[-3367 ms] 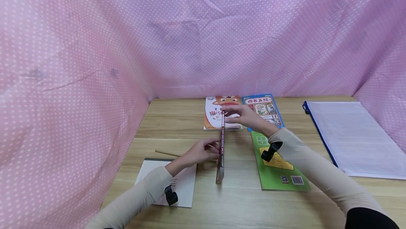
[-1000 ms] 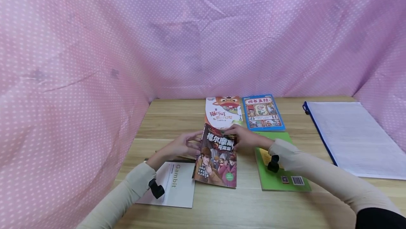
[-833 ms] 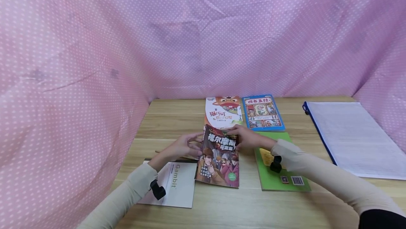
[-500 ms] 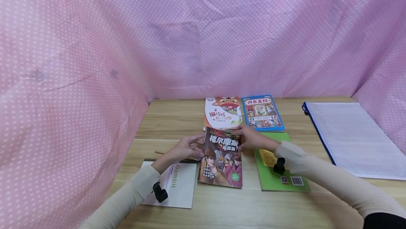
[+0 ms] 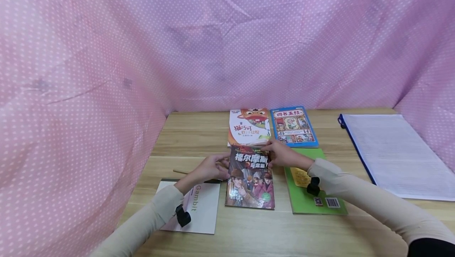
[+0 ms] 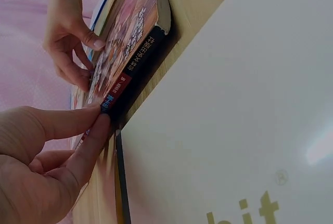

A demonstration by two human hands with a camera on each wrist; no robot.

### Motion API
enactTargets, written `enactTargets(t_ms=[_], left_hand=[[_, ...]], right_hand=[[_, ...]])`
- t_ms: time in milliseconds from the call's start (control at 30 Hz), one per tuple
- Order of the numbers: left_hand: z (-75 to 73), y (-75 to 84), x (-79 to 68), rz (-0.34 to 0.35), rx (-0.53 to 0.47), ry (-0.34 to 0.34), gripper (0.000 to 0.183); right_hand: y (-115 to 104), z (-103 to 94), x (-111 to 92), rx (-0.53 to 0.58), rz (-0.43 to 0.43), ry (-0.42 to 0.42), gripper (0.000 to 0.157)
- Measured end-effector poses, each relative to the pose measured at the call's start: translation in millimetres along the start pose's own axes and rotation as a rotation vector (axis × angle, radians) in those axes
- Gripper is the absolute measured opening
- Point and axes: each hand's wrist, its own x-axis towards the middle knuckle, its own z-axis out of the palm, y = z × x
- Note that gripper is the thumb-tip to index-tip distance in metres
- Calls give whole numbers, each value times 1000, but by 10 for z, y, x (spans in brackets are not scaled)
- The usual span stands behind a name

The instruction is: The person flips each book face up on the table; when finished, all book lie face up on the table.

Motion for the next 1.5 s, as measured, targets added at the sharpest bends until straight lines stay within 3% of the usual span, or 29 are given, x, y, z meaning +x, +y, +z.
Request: enactTargets(t_ms=[500, 867, 1300, 1500], left_hand=[[4, 31, 81, -45, 38, 13, 81], [4, 5, 88, -70, 19, -3, 81], [-16, -1, 133, -46, 39, 4, 79], [-24, 45, 192, 18, 135, 83, 72]], right_hand=[[108, -15, 15, -5, -11, -8, 59], [165, -42, 13, 61, -26, -37, 59], [160, -73, 2, 77, -32, -32, 58], [181, -78, -22, 59, -37, -45, 54]])
